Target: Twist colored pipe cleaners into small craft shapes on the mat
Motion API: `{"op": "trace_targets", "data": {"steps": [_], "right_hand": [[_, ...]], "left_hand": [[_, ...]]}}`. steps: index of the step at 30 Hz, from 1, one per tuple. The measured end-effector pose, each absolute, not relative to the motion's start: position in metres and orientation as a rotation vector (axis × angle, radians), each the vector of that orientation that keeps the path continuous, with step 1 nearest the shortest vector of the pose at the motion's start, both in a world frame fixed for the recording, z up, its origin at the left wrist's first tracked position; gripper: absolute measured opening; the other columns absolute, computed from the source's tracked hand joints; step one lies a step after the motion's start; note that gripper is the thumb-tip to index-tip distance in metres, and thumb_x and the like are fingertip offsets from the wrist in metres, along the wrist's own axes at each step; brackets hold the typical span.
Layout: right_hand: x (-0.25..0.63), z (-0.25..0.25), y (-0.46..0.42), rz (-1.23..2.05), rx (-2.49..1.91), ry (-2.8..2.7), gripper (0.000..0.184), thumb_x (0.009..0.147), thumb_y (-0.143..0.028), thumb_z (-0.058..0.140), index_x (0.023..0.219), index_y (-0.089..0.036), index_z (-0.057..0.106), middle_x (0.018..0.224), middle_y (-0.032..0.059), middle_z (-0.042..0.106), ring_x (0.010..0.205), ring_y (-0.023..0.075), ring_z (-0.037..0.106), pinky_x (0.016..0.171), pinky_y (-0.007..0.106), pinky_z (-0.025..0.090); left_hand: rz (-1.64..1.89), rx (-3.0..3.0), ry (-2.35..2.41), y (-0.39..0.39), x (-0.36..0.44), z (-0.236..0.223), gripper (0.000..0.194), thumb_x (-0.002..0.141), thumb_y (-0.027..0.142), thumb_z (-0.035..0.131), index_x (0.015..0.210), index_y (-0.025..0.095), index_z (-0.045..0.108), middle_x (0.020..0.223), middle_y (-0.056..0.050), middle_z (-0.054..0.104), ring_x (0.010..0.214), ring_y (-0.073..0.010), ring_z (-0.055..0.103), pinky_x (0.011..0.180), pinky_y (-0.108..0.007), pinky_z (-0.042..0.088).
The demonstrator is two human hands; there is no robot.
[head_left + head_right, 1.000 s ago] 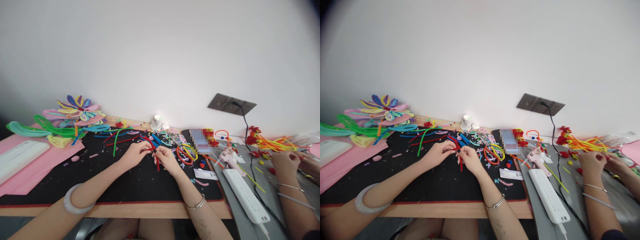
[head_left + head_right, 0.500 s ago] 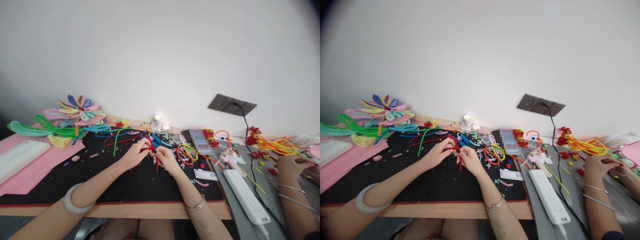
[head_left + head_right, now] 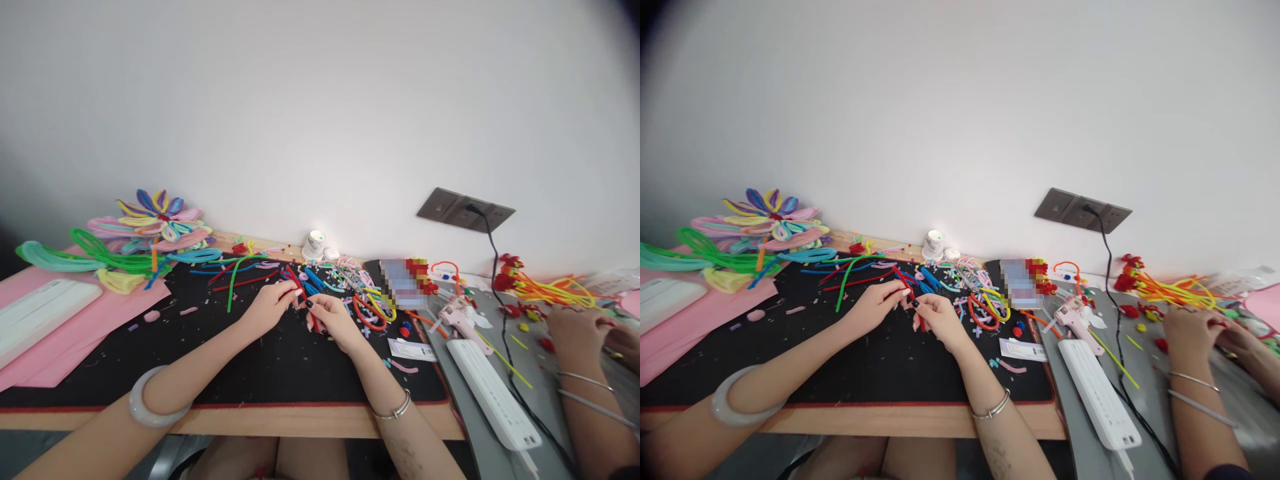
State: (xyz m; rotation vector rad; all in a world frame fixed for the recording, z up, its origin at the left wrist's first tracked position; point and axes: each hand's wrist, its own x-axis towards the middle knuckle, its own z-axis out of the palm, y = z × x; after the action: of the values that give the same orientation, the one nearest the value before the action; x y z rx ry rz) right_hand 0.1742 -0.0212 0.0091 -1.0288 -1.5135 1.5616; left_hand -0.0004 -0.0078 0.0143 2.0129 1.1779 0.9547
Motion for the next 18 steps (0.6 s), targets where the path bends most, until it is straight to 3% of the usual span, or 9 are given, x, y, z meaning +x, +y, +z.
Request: {"op": "trace_targets", "data": {"steps": [8, 18], "right_hand": [[0.1755, 0.0068, -0.0199, 1.500, -1.097, -1.499, 0.019, 0.079, -0.031, 0.050, 0.077, -0.013, 0.058, 0.048, -0.0028, 0.055, 0.036, 0.0051, 0.033, 0.038, 0.017, 0.025], [0.1762, 0.0058, -0.0198, 1.517, -1.067, -1.485, 0.019, 0.079, -0.030, 0.050, 0.077, -0.014, 0.059, 0.047, -0.0032, 0.054, 0.036, 0.0049, 0.033, 0.038, 0.017, 0.025]], "left_hand": [[0.962, 1.956, 1.158, -0.0061, -0.0008, 0.0128, 0.033, 0.087, 0.036, 0.035, 0.073, 0.019, 0.059, 0.071, 0.000, 0.065, 0.059, -0.0136, 0.055, 0.063, -0.025, 0.041], [0.954, 2.028, 1.143, -0.0062, -0.0006, 0.0126, 0.031, 0.087, 0.030, 0.037, 0.073, 0.018, 0.062, 0.061, 0.000, 0.060, 0.060, -0.0141, 0.056, 0.064, -0.024, 0.041]]}}
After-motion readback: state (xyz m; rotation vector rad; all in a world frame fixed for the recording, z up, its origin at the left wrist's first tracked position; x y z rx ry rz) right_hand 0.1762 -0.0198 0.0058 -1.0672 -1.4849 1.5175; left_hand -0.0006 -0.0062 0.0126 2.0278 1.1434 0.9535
